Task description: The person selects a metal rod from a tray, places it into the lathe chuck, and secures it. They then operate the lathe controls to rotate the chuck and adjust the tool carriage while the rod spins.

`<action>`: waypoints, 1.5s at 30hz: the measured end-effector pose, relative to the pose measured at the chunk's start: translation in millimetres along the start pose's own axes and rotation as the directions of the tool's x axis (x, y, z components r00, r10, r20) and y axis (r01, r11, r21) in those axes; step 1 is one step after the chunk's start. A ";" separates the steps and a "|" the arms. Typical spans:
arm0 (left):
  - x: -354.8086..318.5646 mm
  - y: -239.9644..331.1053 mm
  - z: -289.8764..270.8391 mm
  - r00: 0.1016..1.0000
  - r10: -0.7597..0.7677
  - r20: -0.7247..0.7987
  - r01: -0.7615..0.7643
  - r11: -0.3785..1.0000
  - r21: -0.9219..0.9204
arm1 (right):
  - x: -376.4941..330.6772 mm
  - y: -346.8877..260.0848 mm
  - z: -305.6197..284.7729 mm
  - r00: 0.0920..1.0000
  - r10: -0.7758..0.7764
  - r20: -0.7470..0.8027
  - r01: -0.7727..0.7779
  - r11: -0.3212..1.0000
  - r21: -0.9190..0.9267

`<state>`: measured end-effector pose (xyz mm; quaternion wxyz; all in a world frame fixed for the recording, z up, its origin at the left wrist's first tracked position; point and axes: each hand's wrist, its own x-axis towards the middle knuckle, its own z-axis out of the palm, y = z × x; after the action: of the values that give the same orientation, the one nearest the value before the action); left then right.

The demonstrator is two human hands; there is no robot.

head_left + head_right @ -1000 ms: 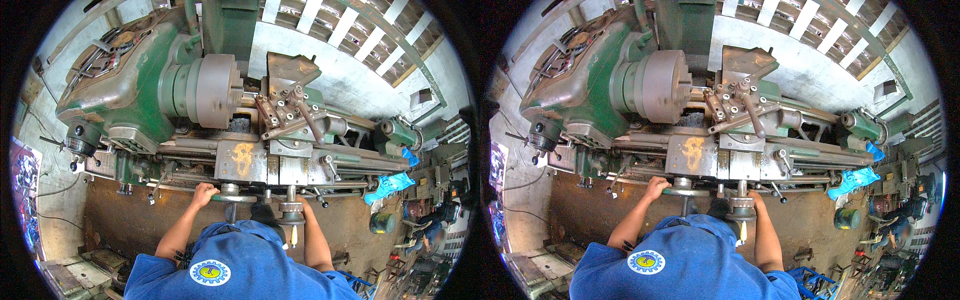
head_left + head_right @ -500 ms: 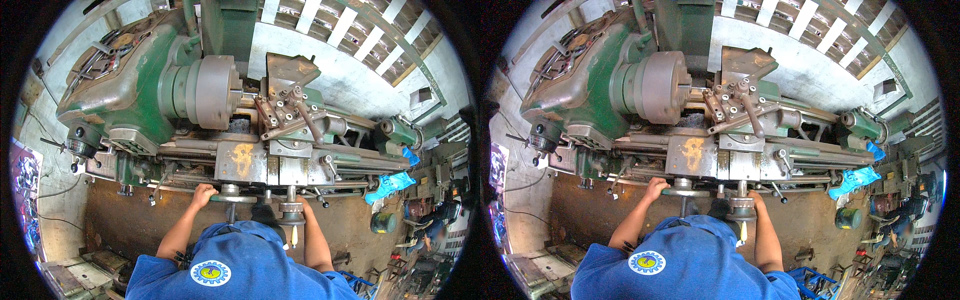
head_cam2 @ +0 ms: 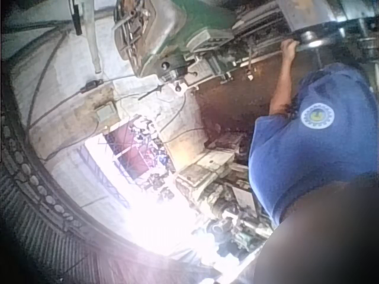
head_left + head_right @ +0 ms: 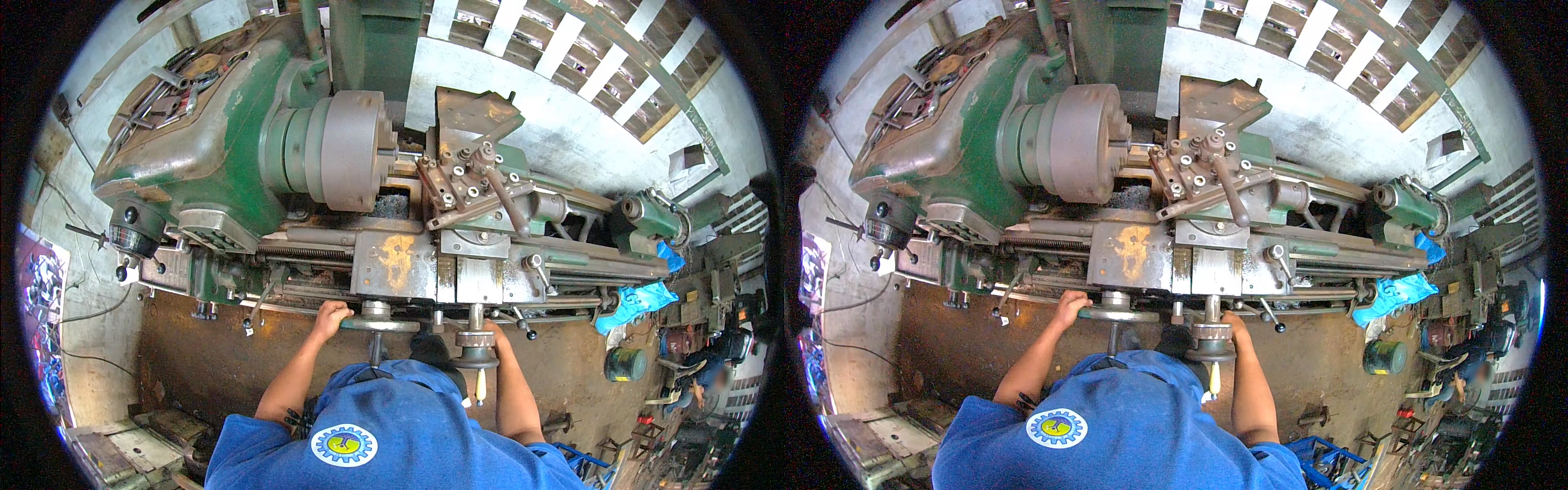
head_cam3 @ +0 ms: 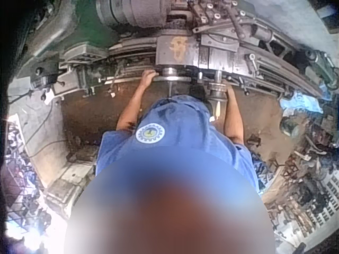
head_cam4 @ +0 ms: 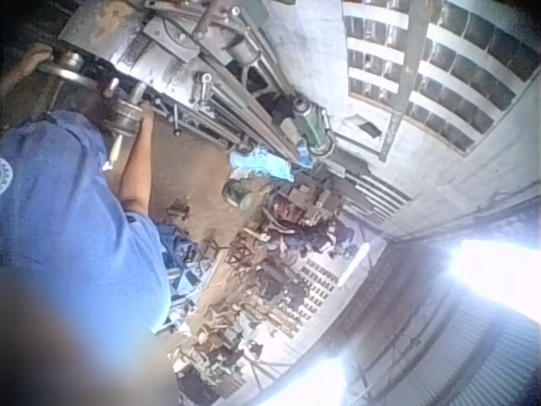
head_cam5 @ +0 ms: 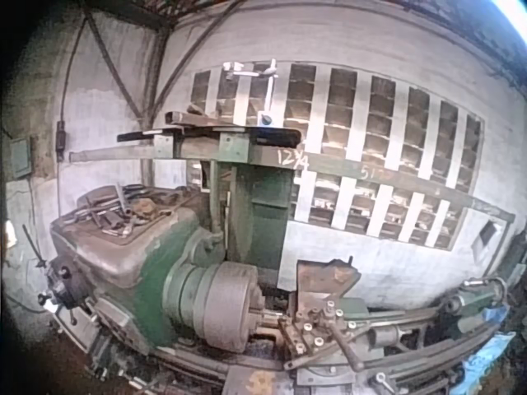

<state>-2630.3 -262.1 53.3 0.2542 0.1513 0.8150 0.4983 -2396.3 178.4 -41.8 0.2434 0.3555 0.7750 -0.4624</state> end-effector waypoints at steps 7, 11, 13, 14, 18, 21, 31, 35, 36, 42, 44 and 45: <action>-13.3 31.0 -0.7 0.995 0.093 0.025 -0.093 0.996 0.004 | 26.4 31.7 8.3 0.991 -0.133 0.010 0.131 0.985 0.116; -17.9 52.8 -1.9 0.990 0.067 0.128 -0.101 0.954 0.282 | 54.0 60.7 18.6 0.975 -0.221 -0.031 0.220 0.975 -0.037; -17.6 55.5 -2.8 0.989 -0.024 0.147 -0.043 0.901 0.432 | 54.2 62.2 17.4 0.963 -0.267 -0.042 0.269 0.962 0.046; -17.3 55.0 -2.4 0.988 0.080 0.129 -0.120 0.930 0.347 | 51.0 59.7 15.0 0.981 -0.189 -0.045 0.189 0.982 -0.008; -16.9 48.0 0.4 0.980 0.194 0.035 -0.196 0.950 0.243 | 29.4 38.9 7.4 0.994 -0.101 0.031 0.097 0.989 0.108; -16.3 45.3 0.5 0.985 0.168 0.034 -0.172 0.954 0.247 | 21.4 27.9 7.7 0.998 -0.063 -0.002 0.063 0.993 0.101; -19.4 50.9 -2.4 0.987 0.158 0.021 -0.159 0.957 0.244 | 20.7 26.2 6.4 0.996 -0.087 0.001 0.087 0.994 0.071; -18.9 48.1 -2.3 0.984 0.175 0.014 -0.175 0.969 0.172 | 12.2 16.8 5.9 1.000 -0.016 -0.020 0.019 0.992 0.129; -18.7 46.9 -1.9 0.984 0.179 0.005 -0.177 0.969 0.171 | 11.7 15.7 5.3 0.996 -0.090 0.002 0.089 0.985 0.150; -16.1 37.5 -1.6 0.988 0.152 -0.009 -0.149 0.978 0.144 | 36.3 38.1 10.2 0.999 -0.027 0.030 0.026 0.999 0.021; -15.0 34.3 -1.5 0.990 0.139 -0.006 -0.137 0.983 0.125 | 52.3 52.0 17.9 0.998 -0.031 -0.047 0.033 0.998 0.049; -14.6 32.8 -1.2 0.990 0.143 -0.008 -0.141 0.984 0.111 | 58.6 59.0 19.3 0.995 -0.089 -0.040 0.093 0.989 0.111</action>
<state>-2619.1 -255.3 86.8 0.2029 0.2191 0.8302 0.4707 -2386.4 199.2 -124.0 0.1878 0.3408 0.7673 -0.5097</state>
